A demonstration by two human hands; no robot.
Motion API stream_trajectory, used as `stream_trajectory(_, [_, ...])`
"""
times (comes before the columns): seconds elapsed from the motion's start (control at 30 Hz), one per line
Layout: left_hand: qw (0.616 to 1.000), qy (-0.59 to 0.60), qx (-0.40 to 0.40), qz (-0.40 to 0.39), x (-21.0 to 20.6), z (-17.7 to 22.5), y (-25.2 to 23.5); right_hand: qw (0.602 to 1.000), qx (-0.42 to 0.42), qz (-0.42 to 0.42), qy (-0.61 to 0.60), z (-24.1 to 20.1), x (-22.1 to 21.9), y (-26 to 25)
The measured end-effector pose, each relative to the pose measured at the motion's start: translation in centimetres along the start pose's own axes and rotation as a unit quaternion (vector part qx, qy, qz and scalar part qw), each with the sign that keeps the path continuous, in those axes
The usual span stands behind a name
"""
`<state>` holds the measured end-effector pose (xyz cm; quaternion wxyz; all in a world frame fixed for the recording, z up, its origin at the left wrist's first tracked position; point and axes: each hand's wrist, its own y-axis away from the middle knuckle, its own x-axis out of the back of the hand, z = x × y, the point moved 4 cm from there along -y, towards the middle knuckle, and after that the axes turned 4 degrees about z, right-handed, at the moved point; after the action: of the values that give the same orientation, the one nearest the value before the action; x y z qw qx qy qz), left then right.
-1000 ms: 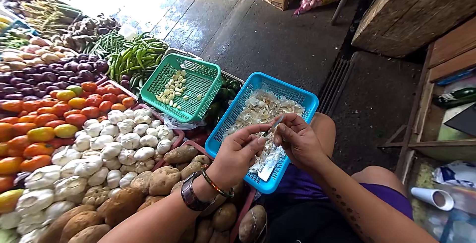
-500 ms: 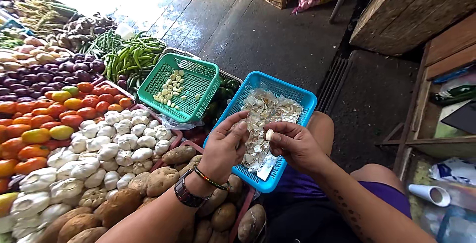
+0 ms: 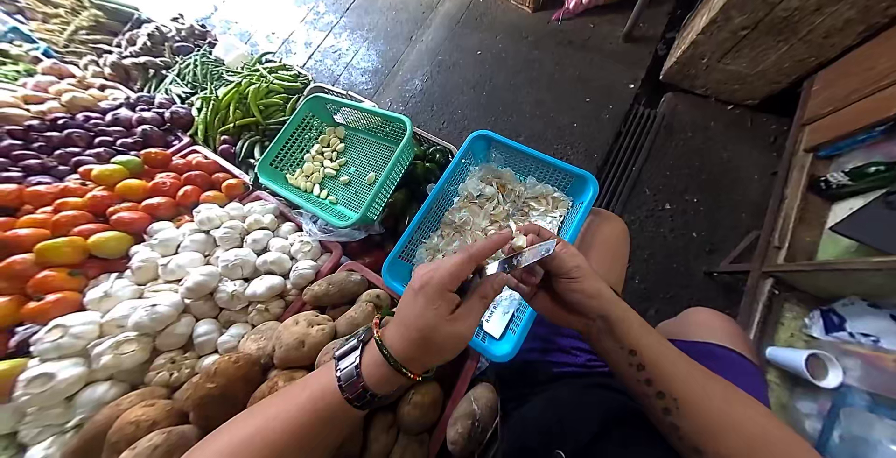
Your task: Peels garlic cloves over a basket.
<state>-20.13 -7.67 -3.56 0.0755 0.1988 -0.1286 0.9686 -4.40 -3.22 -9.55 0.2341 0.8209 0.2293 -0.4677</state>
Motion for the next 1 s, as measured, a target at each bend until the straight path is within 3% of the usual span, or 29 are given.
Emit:
stream_trajectory(0.5, [0.999,-0.027,-0.018,0.009,0.0,-0.1,0.0,1.0,-0.02,0.005,0.006,0.0,0.1,0.1])
stream_trajectory(0.87, [0.976,0.076,0.186,0.088,1.3,-2.3,-0.6,0.997,-0.029,-0.062,0.042,-0.2,0.4,-0.1])
stream_trajectory(1.0, [0.974,0.169,0.147,0.032,0.8,-1.5,-0.5,0.996,-0.013,-0.048,0.075,-0.6,0.7,-0.3])
